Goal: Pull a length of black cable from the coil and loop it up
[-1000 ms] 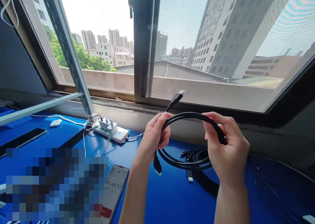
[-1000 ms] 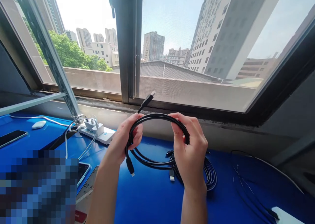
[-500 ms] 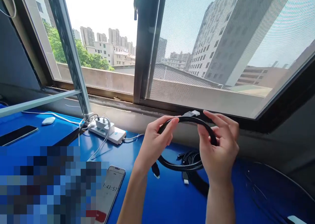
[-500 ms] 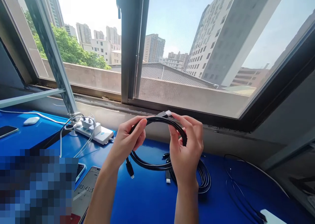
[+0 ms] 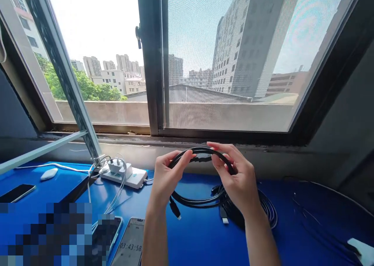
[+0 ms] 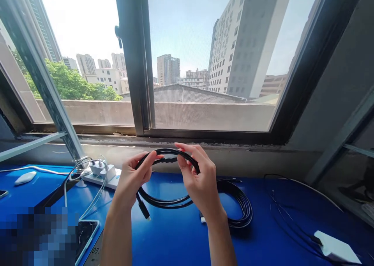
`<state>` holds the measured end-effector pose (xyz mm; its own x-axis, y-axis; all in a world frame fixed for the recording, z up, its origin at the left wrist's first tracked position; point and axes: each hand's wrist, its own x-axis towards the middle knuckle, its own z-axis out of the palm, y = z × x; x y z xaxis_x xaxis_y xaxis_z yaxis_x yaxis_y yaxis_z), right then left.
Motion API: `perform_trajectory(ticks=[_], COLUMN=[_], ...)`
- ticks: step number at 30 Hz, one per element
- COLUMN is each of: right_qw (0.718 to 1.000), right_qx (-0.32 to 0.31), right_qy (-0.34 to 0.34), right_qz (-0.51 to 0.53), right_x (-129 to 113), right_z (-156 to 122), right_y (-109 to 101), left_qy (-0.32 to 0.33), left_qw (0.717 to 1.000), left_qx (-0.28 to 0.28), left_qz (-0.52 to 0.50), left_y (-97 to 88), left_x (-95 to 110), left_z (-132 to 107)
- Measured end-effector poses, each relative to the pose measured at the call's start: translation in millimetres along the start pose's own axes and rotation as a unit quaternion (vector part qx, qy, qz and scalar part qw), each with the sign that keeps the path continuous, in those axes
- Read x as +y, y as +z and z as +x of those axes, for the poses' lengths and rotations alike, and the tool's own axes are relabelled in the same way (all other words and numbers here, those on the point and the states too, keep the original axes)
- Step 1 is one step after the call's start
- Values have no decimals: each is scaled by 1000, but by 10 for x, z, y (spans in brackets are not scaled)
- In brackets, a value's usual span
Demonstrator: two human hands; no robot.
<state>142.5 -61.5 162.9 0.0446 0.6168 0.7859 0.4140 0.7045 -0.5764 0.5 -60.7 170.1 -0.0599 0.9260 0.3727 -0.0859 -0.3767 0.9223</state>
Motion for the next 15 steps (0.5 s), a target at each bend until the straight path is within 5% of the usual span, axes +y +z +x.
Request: perform_trajectory(ticks=[6,15], right_qw=[974,969], right_qx=[-16,-122], right_qy=[136,91], right_qz=[181,196], right_x=[-125,-126], right_z=[-25,-18], right_y=[-69,-204], left_qy=[-13,-45], left_qw=[998,997], left_qx=[-59,-61], left_qz=[1,-22], left_y=[-98,-102], left_x=[-4,15], left_z=[5,-16])
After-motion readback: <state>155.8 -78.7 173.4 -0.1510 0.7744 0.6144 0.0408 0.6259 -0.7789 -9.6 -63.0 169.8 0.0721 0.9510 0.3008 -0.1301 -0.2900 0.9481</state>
